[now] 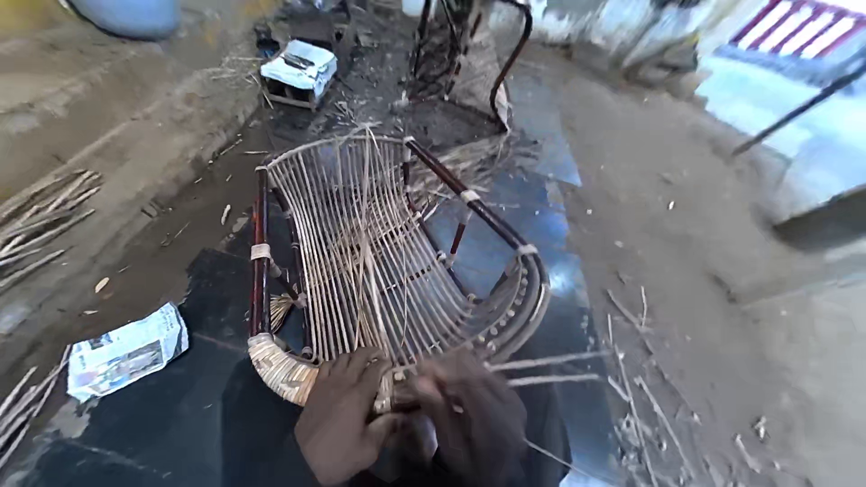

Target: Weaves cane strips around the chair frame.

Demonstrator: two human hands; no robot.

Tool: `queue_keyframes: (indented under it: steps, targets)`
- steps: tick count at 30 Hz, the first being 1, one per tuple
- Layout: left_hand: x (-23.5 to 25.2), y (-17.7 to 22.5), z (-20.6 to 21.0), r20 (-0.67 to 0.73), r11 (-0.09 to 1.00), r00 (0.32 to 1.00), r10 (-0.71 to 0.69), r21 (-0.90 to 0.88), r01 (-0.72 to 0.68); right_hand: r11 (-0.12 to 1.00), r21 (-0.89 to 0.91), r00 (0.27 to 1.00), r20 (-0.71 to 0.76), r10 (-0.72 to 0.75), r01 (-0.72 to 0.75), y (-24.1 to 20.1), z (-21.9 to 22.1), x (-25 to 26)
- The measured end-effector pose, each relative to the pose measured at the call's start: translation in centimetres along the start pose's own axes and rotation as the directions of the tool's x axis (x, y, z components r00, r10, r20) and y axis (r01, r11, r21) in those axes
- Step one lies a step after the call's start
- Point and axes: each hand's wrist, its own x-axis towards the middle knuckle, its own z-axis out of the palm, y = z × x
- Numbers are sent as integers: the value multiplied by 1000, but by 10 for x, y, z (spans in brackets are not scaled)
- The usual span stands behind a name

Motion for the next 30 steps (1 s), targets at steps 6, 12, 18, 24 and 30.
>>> queue_keyframes:
  steps: [6, 12, 18, 24, 30]
  targets:
    - [59, -22, -31, 527, 917, 850, 4, -341, 208, 726, 438, 808, 3, 589, -530, -37, 47, -110]
    - [65, -24, -25, 551, 890, 834, 39, -399, 221, 662, 368, 736, 99, 670, -653, -10, 58, -104]
    - [31, -14, -29, 434, 990, 901, 30, -134, 32, 574, 444, 719, 311, 621, -688, -12, 46, -96]
    - [-8, -15, 29, -178, 939, 957, 228, 299, -168, 344, 502, 565, 398, 722, -794, -48, 8, -79]
    - [-17, -14, 73, -674, 990, 727, 130, 124, -62, 586, 496, 768, 412, 490, -640, -21, -3, -99]
